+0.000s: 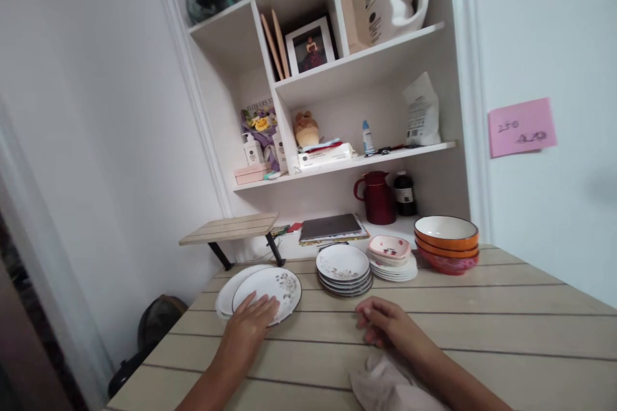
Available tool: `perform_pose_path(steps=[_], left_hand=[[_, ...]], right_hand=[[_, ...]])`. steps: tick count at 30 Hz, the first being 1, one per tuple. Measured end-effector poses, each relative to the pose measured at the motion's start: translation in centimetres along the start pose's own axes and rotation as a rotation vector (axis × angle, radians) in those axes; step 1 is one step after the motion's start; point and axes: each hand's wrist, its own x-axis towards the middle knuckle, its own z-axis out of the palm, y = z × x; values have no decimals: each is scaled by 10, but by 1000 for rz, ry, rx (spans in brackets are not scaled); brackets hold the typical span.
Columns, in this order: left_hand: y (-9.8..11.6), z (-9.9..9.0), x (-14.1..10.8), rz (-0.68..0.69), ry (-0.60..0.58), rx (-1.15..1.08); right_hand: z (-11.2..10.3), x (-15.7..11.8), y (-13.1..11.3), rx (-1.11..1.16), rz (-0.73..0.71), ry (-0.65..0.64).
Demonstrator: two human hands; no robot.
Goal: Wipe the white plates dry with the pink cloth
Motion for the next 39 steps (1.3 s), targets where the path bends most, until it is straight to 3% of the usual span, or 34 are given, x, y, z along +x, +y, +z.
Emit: perform_pose_path(steps=[1,3,7,10,14,16,19,21,23,27,31,33,36,39], left_hand=[[9,1,3,63,9,12],[33,2,11,362,139,207],[91,5,35,691,279,340],[120,13,55,797,355,298],[132,30,83,828,323,283],[133,38,94,755,291,288],[134,49,102,477,289,230],[134,57,100,280,298,101],[133,64,93,175,276,-109],[132,79,67,213,134,-465],[141,88,45,419,-52,-460],[147,88,41,424,-116,-437],[152,84,41,180,-91,-561],[147,78,43,-243,155,-695]], right_hand=[[1,-3,-6,39,29,21],[4,-9,-19,231,109,-4],[6,-16,-33,564,217,-273],[-1,-15,-30,686,230,-221],[-20,-6,-24,707,163,-66],[-29,0,-23,738,103,16],[-39,9,-22,793,12,155],[-46,15,-20,829,-23,247],[-53,19,-17,861,-43,328],[-64,25,-13,895,-94,444],[-66,23,-12,860,-125,453],[-63,19,-12,819,-128,421],[-55,10,-13,738,-131,344],[-45,1,-15,652,-119,277]])
